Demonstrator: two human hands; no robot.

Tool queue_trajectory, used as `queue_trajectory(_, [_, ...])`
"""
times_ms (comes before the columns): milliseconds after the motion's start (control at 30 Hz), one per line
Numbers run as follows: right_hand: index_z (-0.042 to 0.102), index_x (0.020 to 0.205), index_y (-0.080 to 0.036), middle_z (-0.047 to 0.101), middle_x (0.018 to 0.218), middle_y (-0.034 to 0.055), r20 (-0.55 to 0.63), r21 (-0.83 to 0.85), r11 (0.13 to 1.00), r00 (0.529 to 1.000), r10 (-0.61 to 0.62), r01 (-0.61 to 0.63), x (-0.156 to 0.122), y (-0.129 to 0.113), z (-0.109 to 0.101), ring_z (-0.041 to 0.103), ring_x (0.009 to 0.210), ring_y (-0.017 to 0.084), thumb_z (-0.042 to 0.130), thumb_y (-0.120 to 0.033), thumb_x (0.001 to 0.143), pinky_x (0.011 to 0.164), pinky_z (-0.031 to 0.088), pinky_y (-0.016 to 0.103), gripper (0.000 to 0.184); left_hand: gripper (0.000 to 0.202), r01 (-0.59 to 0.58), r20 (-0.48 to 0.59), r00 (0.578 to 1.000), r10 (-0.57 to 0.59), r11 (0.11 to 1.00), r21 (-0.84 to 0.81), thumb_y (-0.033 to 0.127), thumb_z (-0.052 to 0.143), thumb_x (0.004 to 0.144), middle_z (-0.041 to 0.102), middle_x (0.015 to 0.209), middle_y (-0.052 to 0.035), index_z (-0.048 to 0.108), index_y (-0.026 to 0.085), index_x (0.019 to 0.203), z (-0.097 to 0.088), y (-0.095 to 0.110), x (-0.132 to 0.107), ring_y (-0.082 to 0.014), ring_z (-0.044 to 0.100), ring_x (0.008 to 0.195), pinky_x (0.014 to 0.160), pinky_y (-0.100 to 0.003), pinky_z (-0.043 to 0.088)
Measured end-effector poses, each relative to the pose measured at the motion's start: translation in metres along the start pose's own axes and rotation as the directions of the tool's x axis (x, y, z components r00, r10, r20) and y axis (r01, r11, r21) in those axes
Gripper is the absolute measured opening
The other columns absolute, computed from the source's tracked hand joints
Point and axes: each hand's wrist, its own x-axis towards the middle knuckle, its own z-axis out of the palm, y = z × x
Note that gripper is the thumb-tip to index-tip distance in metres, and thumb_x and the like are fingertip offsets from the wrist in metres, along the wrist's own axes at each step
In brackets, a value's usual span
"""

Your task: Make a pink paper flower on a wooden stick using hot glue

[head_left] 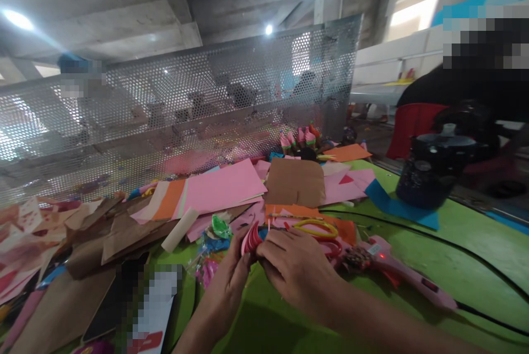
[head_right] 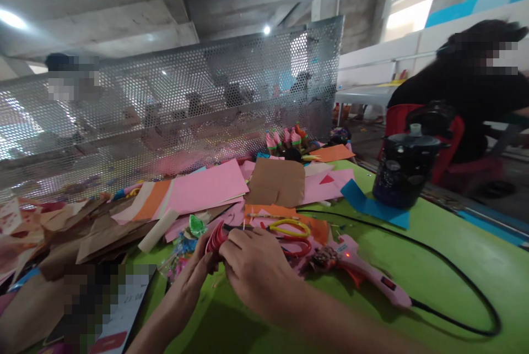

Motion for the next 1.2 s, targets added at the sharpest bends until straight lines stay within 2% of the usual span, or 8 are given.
queue_trajectory(233, [0.062, 0.085, -0.02, 0.062, 0.082, 0.001, -0.011, -0.005, 1.0, 1.0, 0.0, 0.0, 0.0, 0.0, -0.005, 0.054, 0.071, 0.018, 0.056, -0.014, 0.086, 0.064, 0.032, 0.033, 0.008, 0.049, -0.035, 0.009, 0.999, 0.034, 0.998, 0.061, 0.045, 0.037, 0.098, 0.045, 0.147, -0.0087, 0.038, 0.023, 0.141, -0.001, 0.006, 0.001, -0.0258, 0.036, 0.138, 0.115, -0.041, 0.025])
queue_trajectory(433, [0.063, 0.084, -0.021, 0.065, 0.082, 0.0019, -0.018, -0.029, 0.995, 0.995, 0.098, -0.098, 0.004, 0.001, -0.031, 0.059, 0.074, 0.02, 0.056, -0.017, 0.087, 0.069, 0.039, 0.032, 0.008, 0.048, -0.034, -0.011, 0.999, 0.036, 0.994, 0.108, 0.047, 0.036, 0.097, 0.043, 0.15, -0.0075, 0.04, 0.025, 0.14, -0.001, 0.013, -0.001, -0.025, 0.033, 0.14, 0.115, -0.041, 0.025])
queue_trajectory(533, [0.064, 0.093, -0.024, 0.069, 0.092, 0.0023, -0.002, -0.037, 0.979, 0.98, 0.198, -0.198, -0.011, 0.013, -0.051, 0.064, 0.081, 0.022, 0.058, -0.019, 0.086, 0.07, 0.043, 0.032, 0.01, 0.049, -0.05, -0.019, 0.998, 0.052, 0.992, 0.112, 0.047, 0.035, 0.098, 0.042, 0.151, -0.0067, 0.04, 0.026, 0.141, -0.002, 0.014, -0.002, -0.0253, 0.028, 0.144, 0.116, -0.042, 0.025])
queue_trajectory(633, [0.065, 0.106, -0.027, 0.071, 0.101, 0.0038, 0.015, -0.072, 0.958, 0.96, 0.28, -0.278, -0.044, 0.035, -0.072, 0.067, 0.082, 0.023, 0.055, -0.025, 0.089, 0.068, 0.047, 0.032, 0.02, 0.049, -0.082, -0.035, 0.996, 0.087, 0.989, 0.127, 0.048, 0.036, 0.097, 0.043, 0.151, -0.006, 0.04, 0.027, 0.141, -0.003, 0.013, -0.003, -0.0255, 0.03, 0.143, 0.116, -0.043, 0.024])
queue_trajectory(800, [0.068, 0.103, -0.027, 0.071, 0.102, 0.0077, 0.086, -0.216, 0.84, 0.847, 0.524, -0.498, -0.112, 0.068, -0.111, 0.068, 0.082, 0.027, 0.052, -0.044, 0.09, 0.068, 0.051, 0.036, 0.028, 0.051, -0.082, -0.016, 0.996, 0.086, 0.98, 0.18, 0.048, 0.032, 0.097, 0.037, 0.155, -0.0041, 0.037, 0.028, 0.144, -0.003, 0.01, -0.003, -0.0252, 0.024, 0.146, 0.119, -0.046, 0.018])
queue_trajectory(933, [0.068, 0.103, -0.025, 0.069, 0.105, 0.0091, 0.189, -0.283, 0.762, 0.745, 0.639, -0.582, -0.149, 0.072, -0.134, 0.066, 0.095, 0.03, 0.053, -0.048, 0.087, 0.08, 0.051, 0.042, 0.032, 0.054, -0.116, -0.029, 0.992, 0.124, 0.972, 0.206, 0.053, 0.03, 0.096, 0.037, 0.155, -0.0032, 0.035, 0.028, 0.145, -0.003, 0.009, -0.006, -0.0253, 0.026, 0.145, 0.118, -0.046, 0.02])
queue_trajectory(1067, [0.066, 0.109, -0.022, 0.067, 0.111, 0.0113, 0.241, -0.318, 0.717, 0.678, 0.694, -0.62, -0.167, 0.07, -0.137, 0.063, 0.102, 0.033, 0.055, -0.048, 0.085, 0.086, 0.049, 0.047, 0.037, 0.055, -0.103, -0.017, 0.994, 0.11, 0.966, 0.238, 0.054, 0.029, 0.096, 0.037, 0.155, -0.0029, 0.034, 0.029, 0.145, -0.004, 0.008, -0.008, -0.0246, 0.029, 0.144, 0.118, -0.046, 0.022])
queue_trajectory(1200, [0.064, 0.114, -0.02, 0.068, 0.111, 0.0121, 0.274, -0.204, 0.699, 0.646, 0.713, -0.685, -0.168, 0.079, -0.12, 0.066, 0.096, 0.03, 0.053, -0.046, 0.086, 0.081, 0.051, 0.041, 0.04, 0.053, -0.113, -0.045, 0.991, 0.127, 0.966, 0.233, 0.052, 0.032, 0.096, 0.041, 0.153, -0.0046, 0.038, 0.027, 0.143, -0.004, 0.01, -0.008, -0.0255, 0.032, 0.143, 0.116, -0.045, 0.026])
